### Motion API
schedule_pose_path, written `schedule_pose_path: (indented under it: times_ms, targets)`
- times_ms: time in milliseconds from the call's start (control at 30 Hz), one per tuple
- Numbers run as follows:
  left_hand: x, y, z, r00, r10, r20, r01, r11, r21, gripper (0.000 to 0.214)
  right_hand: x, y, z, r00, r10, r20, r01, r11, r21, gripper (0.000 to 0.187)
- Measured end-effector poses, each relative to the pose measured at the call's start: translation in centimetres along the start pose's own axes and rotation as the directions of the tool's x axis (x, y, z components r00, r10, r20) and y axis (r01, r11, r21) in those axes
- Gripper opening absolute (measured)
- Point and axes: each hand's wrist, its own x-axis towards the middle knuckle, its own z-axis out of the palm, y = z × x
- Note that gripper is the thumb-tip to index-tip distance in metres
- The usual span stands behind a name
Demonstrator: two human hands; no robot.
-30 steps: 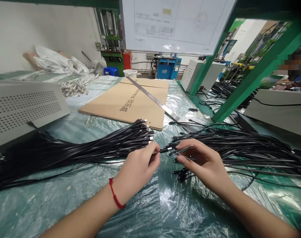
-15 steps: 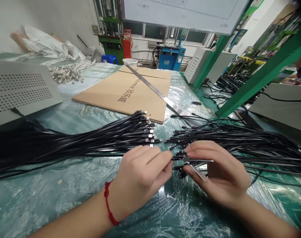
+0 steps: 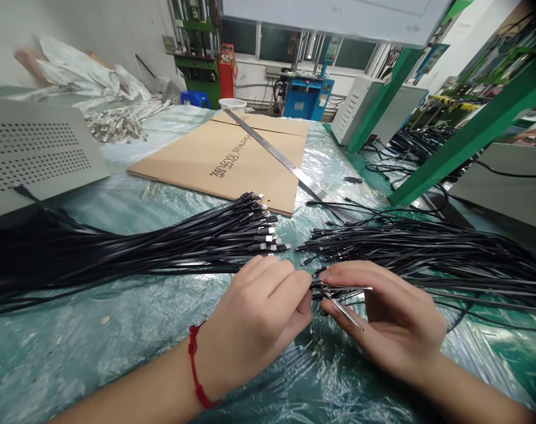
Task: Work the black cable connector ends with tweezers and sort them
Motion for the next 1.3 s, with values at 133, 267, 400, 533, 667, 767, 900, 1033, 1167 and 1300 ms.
schedule_pose_path:
  times_ms: [133,267,400,533,667,767,900,1033,1167,1300]
  targets:
    - [-0.1,0.0,0.1,1.0,0.005,0.007,-0.005,1.0,0.007,0.014,0.1,0.0,0.1,1.0,-0.018,0.013,0.019,0.999,-0.027,0.041]
    - [-0.3,0.0,0.2,1.0,0.008,0.016,-0.008,1.0,-0.002,0.012,0.1,0.0,-0.1,0.998,-0.049,0.027,0.051,0.997,-0.064,0.04]
    - [-0.3,-0.1,0.2,0.999,0.012,0.032,-0.011,1.0,-0.021,0.01,0.2,0.2,-0.2,0.997,-0.059,0.046,0.062,0.995,-0.074,0.036]
    - [-0.2,-0.1,0.2,0.998,0.028,0.062,-0.027,1.0,-0.016,0.012,0.3,0.3,-0.1,0.998,-0.05,0.049,0.053,0.997,-0.058,0.035]
    - [-0.3,-0.2,0.2,0.998,0.031,0.049,-0.029,0.999,-0.031,0.01,0.2,0.6,0.0,0.999,-0.029,0.03,0.03,0.999,-0.026,0.032]
    - [-0.3,-0.1,0.1,1.0,0.024,0.006,-0.023,0.999,-0.043,0.01,-0.1,1.2,0.1,0.998,0.067,-0.022,-0.067,0.997,-0.031,0.029]
    - [-0.2,0.0,-0.1,0.999,0.036,-0.029,-0.037,0.998,-0.044,0.011,-0.4,1.5,0.2,0.99,0.136,-0.038,-0.137,0.99,-0.017,0.028]
    - [0.0,0.0,-0.2,0.997,0.06,-0.052,-0.062,0.997,-0.039,0.009,-0.1,1.0,0.1,0.986,0.151,-0.071,-0.15,0.989,0.02,0.028]
    - [0.0,-0.4,-0.2,0.992,0.119,-0.038,-0.12,0.993,-0.017,0.019,0.8,0.6,0.2,0.911,0.411,-0.006,-0.39,0.867,0.31,0.018]
    - [0.0,-0.7,-0.4,0.983,0.173,-0.065,-0.169,0.984,0.059,0.023,1.5,0.9,0.3,0.843,0.515,0.158,-0.522,0.71,0.472,0.016]
